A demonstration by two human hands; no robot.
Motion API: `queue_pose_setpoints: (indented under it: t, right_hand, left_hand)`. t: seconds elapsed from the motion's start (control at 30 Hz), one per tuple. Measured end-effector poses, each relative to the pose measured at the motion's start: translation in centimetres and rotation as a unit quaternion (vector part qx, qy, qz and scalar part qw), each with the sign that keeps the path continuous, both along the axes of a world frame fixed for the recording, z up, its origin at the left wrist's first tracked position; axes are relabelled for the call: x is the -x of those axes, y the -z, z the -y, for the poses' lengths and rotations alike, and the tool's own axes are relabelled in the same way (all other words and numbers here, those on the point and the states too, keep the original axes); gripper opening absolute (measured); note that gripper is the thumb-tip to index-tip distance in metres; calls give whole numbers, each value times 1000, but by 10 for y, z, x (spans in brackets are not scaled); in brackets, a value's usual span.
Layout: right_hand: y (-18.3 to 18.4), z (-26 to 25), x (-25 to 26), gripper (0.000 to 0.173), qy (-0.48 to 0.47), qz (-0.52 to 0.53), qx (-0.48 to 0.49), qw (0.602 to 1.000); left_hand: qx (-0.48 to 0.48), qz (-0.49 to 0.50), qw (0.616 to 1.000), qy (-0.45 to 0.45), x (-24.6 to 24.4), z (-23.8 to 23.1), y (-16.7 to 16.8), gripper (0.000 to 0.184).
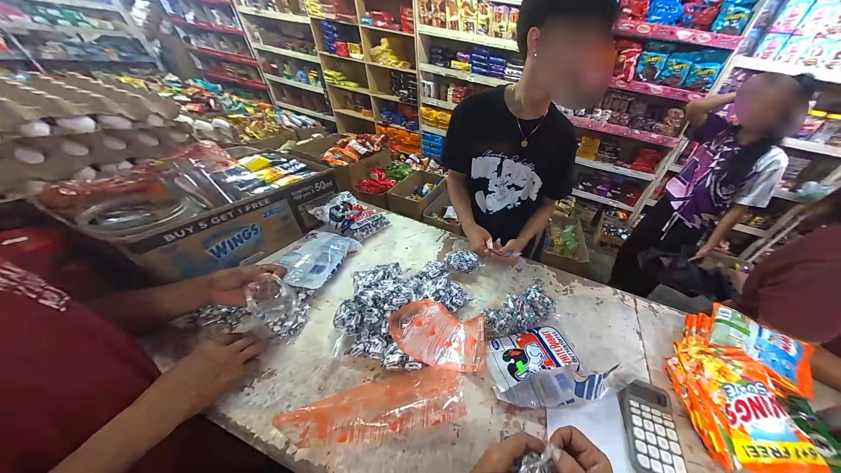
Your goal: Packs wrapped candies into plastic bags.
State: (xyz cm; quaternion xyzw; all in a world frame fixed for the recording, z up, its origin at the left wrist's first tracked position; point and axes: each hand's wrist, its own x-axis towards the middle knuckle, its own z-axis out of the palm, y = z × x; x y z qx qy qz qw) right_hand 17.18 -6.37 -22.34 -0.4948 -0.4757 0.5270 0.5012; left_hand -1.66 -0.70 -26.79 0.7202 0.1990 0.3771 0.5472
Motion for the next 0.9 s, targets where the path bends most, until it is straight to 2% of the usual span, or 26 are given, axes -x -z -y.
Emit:
queue_pose_setpoints:
  t: [0.07,0.1,0.2,0.27,0.33,0.43,0.57,0.63,0.73,0.83,0.9]
  right_hand:
    - [13,-6,2,13,33,-19,-13,999]
    - [23,-11,3,13,52,-30,-27,998]
    - [66,-30,0,14,121,-66,-113,984]
    - [87,-41,-5,19,135,-66,-144,978]
    - [104,-46,-11,24,129,-44,-140,981]
    - [129,-42,-12,22,134,-20,-93,986]
    - [145,-41,-12,18,132,2,-87,987]
    - [147,-43,-10,16,133,27,-92,986]
    - [149,-45,-8,15,120,85,-112,983]
    - [142,-44,-7,16,93,142,-119,978]
    - [142,-44,-7,16,85,158,-125,976]
  left_hand:
    - [42,-35,998,8,0,4,-4,83]
    - [66,-50,997,0,-1,4,-7,87]
    - [156,6,987,-37,-3,-8,7,73]
    - [249,48,963,-94,-1,-22,8,59]
    - [322,68,933,-147,3,-40,-5,51]
    - [368,79,910,-175,12,-66,-25,45]
    - [355,77,908,-211,12,-94,-57,41]
    - [317,67,920,-221,8,-114,-77,49]
    - [281,69,919,-269,-7,-152,-106,60]
    - [233,54,918,-315,-25,-201,-107,75]
    - [212,17,921,-327,-34,-231,-89,85]
